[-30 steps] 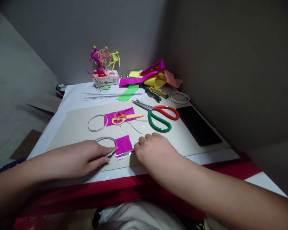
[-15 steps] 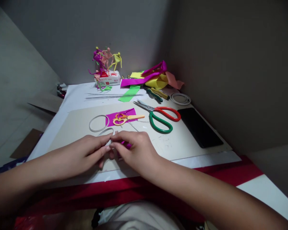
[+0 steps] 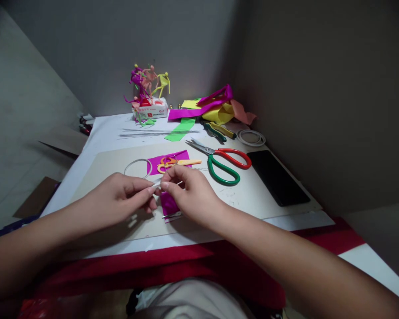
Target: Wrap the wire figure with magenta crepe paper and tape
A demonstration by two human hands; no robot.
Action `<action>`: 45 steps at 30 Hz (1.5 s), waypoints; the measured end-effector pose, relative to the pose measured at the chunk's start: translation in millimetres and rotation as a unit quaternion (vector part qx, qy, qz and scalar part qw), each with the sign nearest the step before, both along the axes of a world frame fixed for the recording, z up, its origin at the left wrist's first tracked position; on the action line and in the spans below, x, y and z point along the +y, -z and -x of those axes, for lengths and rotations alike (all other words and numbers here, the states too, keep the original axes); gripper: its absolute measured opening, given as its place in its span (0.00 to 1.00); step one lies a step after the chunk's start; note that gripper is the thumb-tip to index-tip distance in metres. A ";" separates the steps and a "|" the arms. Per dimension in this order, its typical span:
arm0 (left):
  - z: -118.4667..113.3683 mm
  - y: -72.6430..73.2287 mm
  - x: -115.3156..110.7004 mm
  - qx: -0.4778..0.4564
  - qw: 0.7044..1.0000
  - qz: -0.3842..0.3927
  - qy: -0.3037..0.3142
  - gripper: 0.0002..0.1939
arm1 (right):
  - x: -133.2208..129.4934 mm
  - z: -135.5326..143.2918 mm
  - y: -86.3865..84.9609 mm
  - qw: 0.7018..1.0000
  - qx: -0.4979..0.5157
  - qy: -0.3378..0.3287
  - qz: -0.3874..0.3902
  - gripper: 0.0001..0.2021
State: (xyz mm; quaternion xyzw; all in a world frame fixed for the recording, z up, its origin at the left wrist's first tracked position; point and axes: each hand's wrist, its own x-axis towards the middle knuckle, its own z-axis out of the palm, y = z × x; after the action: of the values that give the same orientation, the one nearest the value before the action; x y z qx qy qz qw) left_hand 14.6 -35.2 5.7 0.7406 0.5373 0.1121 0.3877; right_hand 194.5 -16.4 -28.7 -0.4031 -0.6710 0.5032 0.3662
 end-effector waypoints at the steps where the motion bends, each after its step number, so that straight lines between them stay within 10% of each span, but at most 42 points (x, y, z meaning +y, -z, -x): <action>1: 0.4 0.1 1.2 0.005 1.000 -0.004 -0.001 0.17 | 2.1 -1.4 -0.8 1.000 -0.020 0.008 -0.013 0.04; 8: 2.6 4.9 3.4 0.144 0.973 -0.182 0.003 0.17 | 10.9 -12.1 5.8 0.977 -0.167 0.088 -0.097 0.04; 17: -12.6 11.0 -5.0 0.365 0.902 -0.214 0.082 0.19 | 10.7 -7.5 26.3 0.914 -0.338 0.067 -0.215 0.06; 45: -13.8 18.6 5.1 0.379 0.898 -0.187 0.123 0.22 | 13.6 -7.6 37.1 0.885 -0.378 0.081 -0.258 0.06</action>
State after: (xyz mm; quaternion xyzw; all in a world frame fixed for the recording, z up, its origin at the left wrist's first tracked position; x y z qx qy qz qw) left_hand 28.5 -30.1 -12.9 0.8461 0.5172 -0.1272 0.0199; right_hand 202.1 -2.9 -65.8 -0.5066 -0.8299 0.0903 0.2157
